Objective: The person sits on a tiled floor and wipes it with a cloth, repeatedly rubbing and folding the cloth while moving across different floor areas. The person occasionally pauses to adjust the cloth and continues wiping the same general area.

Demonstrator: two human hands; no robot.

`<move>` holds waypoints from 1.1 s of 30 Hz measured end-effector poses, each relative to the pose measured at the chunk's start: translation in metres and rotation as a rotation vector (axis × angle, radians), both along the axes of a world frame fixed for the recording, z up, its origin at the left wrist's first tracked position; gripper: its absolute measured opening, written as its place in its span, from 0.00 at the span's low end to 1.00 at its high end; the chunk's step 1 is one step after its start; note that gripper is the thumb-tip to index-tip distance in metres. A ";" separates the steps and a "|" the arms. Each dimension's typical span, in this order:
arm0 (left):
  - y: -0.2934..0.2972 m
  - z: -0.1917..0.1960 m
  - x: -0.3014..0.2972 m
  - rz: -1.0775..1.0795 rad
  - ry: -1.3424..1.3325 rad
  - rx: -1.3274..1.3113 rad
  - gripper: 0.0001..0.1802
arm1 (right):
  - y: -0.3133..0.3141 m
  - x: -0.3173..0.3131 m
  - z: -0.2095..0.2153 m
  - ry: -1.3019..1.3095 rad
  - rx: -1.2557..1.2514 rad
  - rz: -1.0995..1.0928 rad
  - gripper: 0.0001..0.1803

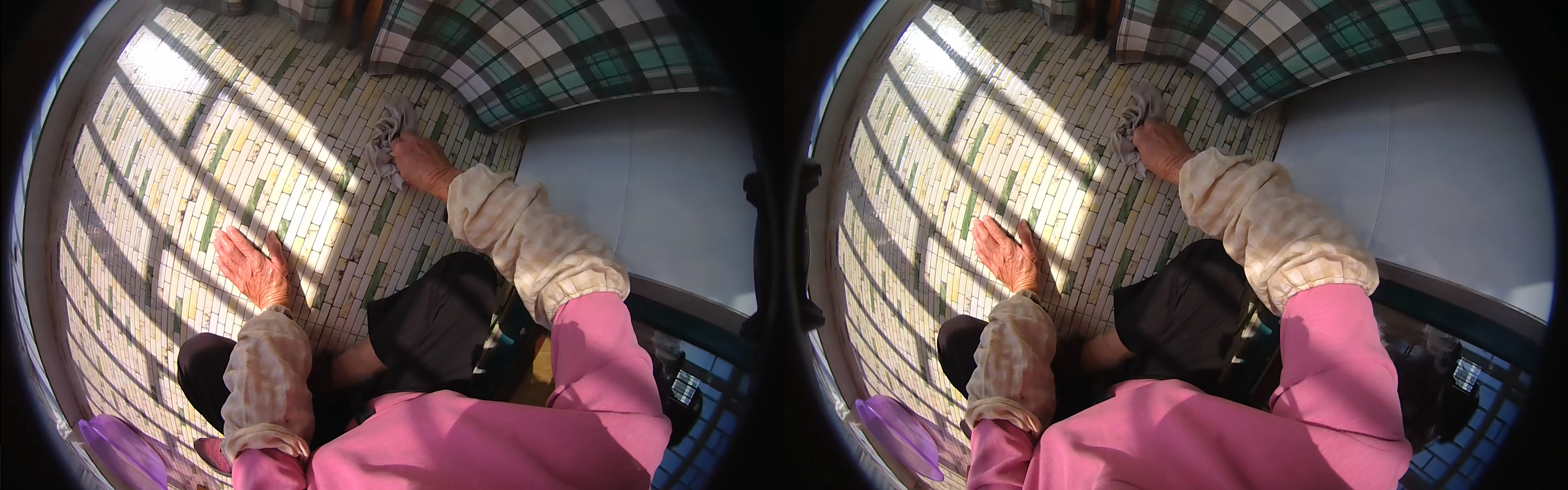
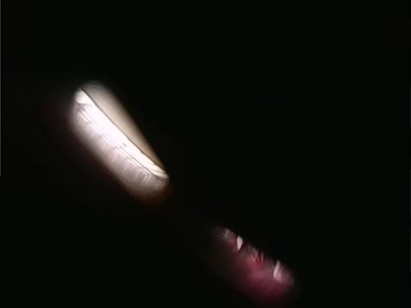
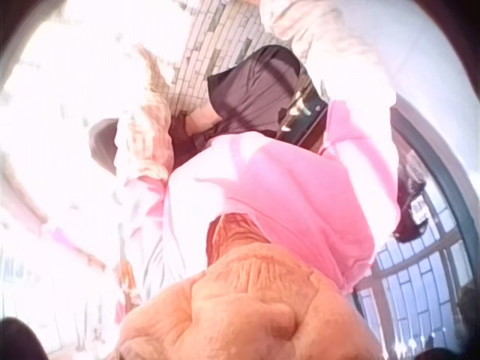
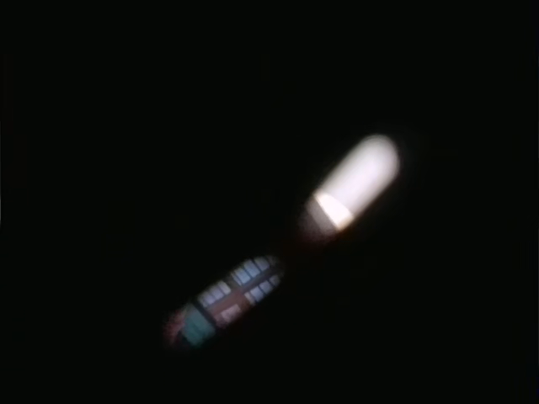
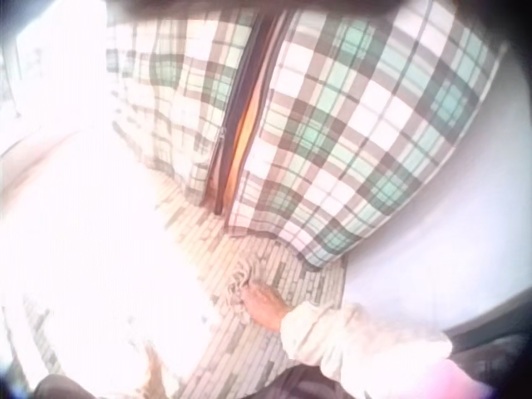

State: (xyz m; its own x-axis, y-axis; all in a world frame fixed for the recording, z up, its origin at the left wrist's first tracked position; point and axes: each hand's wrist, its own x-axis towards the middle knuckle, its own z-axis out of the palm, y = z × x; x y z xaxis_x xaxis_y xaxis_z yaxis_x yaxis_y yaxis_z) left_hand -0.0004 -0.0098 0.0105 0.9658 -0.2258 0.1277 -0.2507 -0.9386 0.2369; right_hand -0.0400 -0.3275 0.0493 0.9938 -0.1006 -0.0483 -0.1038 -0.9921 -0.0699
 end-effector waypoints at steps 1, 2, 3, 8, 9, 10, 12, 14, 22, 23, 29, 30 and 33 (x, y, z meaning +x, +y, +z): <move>0.000 0.000 0.001 0.003 0.000 0.007 0.39 | 0.010 -0.007 0.000 0.117 -0.054 0.029 0.05; -0.001 0.001 0.001 -0.002 -0.023 0.000 0.39 | 0.014 -0.010 0.000 0.041 -0.069 -0.017 0.05; -0.001 0.001 0.001 0.013 0.009 0.012 0.39 | 0.015 -0.011 -0.001 0.050 -0.050 -0.055 0.05; -0.002 0.001 0.001 0.004 -0.005 -0.009 0.39 | -0.034 0.026 -0.001 0.019 -0.069 -0.204 0.07; -0.002 0.001 0.000 0.002 -0.002 -0.008 0.39 | -0.045 0.032 0.000 0.018 -0.062 -0.241 0.07; -0.002 0.001 0.001 0.003 -0.003 0.002 0.39 | -0.056 0.039 0.000 0.040 -0.066 -0.307 0.07; -0.001 0.002 0.000 -0.004 -0.009 -0.003 0.39 | -0.074 0.053 -0.001 0.080 -0.089 -0.390 0.07; -0.001 0.002 0.000 -0.004 -0.015 0.008 0.39 | -0.084 0.059 -0.001 0.052 -0.105 -0.411 0.08; -0.003 0.001 0.000 0.014 -0.018 0.032 0.39 | 0.029 0.053 -0.002 0.044 0.072 -0.190 0.07; -0.003 0.001 0.000 0.020 -0.011 0.012 0.39 | 0.058 0.052 -0.002 0.080 0.038 -0.118 0.07; -0.001 0.001 0.001 0.015 -0.016 0.003 0.39 | 0.130 -0.006 0.003 0.158 0.113 0.182 0.13; -0.001 0.001 0.001 0.019 -0.016 0.006 0.39 | 0.122 -0.009 0.004 0.139 0.075 0.165 0.13; -0.001 0.001 0.001 0.012 -0.018 -0.006 0.39 | 0.070 0.004 0.008 0.077 0.005 0.085 0.13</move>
State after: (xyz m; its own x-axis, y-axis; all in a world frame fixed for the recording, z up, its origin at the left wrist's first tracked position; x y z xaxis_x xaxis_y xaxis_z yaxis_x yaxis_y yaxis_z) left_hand 0.0008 -0.0110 0.0120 0.9658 -0.2136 0.1467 -0.2441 -0.9402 0.2377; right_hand -0.0359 -0.2579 0.0569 0.9921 -0.0153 -0.1249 -0.0242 -0.9973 -0.0700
